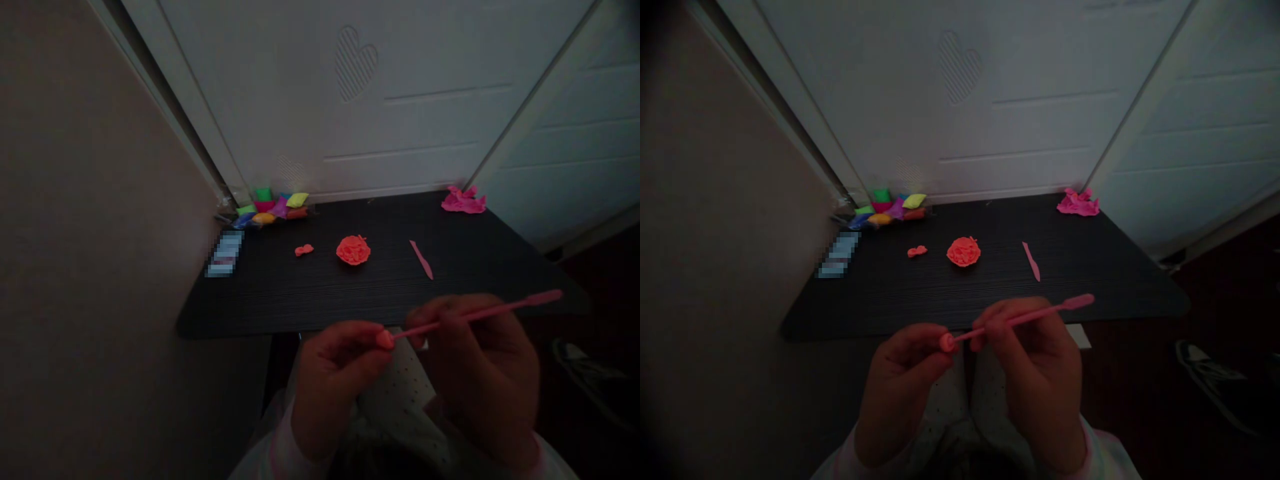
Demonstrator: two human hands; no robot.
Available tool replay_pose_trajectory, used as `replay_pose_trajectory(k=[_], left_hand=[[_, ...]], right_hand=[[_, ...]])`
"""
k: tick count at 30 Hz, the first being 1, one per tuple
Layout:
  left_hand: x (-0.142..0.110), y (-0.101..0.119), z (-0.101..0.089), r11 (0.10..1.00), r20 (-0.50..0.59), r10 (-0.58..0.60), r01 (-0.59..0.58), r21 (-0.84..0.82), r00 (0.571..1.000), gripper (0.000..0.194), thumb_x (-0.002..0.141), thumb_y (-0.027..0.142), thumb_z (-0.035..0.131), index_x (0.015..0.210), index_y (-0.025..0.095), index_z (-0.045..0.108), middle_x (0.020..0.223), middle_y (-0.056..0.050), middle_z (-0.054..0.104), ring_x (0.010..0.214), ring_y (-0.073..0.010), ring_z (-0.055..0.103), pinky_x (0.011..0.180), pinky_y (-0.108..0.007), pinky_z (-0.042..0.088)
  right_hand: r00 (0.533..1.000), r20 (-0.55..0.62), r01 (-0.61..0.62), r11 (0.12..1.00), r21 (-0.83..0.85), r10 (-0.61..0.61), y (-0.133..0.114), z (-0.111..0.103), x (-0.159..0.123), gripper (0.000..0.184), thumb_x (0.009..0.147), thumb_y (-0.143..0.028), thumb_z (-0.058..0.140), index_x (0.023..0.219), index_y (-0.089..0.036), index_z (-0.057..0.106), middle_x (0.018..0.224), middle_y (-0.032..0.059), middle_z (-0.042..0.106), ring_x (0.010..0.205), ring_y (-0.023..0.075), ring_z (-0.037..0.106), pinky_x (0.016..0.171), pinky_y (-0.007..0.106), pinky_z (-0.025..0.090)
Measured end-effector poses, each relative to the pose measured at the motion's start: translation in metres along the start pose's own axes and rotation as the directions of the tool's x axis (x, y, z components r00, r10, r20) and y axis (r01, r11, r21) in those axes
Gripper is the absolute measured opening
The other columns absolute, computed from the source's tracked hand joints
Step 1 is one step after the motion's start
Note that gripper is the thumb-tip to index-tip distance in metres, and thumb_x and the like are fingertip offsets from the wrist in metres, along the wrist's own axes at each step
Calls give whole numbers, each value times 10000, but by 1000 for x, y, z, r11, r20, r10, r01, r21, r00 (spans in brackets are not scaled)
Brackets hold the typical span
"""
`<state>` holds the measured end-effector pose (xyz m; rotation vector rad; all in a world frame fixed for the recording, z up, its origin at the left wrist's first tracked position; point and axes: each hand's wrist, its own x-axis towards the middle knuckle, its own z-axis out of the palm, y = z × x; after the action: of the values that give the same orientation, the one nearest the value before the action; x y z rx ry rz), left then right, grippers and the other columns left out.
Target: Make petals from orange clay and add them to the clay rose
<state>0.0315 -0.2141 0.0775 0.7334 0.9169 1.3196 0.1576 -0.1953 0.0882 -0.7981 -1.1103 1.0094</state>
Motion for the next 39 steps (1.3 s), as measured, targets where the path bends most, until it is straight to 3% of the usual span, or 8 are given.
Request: replay_pose_trajectory(k=[9,13,23,32,36,39], left_hand=[[1,2,3,993,-89,-38,47,107,995,55,626,208,706,678,196,691,652,6,685,604,-93,596,572,-190,475],[2,0,1,997,-85,-67,69,27,994,98,619,205,711,713,194,688,677,4,687,614,-90,597,581,-189,476],[2,0,3,990,-114,-120,112,-81,986,139,590,212,734,719,190,686,657,10,692,603,-78,606,570,-164,470],[4,0,4,989,-82,-69,58,-138,994,72,629,198,711,697,216,694,591,39,682,540,-39,585,527,-115,448],[2,-4,2,998,-83,-40,36,-48,996,171,609,151,716,762,223,692,704,27,706,630,-73,622,582,-145,481],[0,-5,2,986,-99,30,-14,163,995,144,672,181,670,805,237,680,730,28,708,654,-89,634,591,-162,493]], right_hand=[[999,-12,50,997,-59,-51,3,1,-5,55,815,-151,513,797,-197,539,671,-13,585,611,103,538,536,228,431],[994,23,112,992,-64,-111,4,3,-8,93,824,-130,485,843,-209,529,661,-13,576,621,121,537,561,266,426],[994,9,107,986,-127,-107,7,2,-9,70,829,-142,476,831,-197,520,689,-5,576,652,123,544,573,256,424],[997,-2,83,991,-105,-83,8,6,-10,100,844,-148,450,822,-204,530,677,-16,560,641,116,536,579,256,420],[997,-11,71,991,-111,-73,9,5,-10,101,839,-156,457,812,-198,545,668,-13,563,628,118,542,567,257,426],[998,-43,35,993,-112,-40,11,5,-9,102,840,-182,462,784,-200,546,649,-15,563,625,118,543,555,246,432]])
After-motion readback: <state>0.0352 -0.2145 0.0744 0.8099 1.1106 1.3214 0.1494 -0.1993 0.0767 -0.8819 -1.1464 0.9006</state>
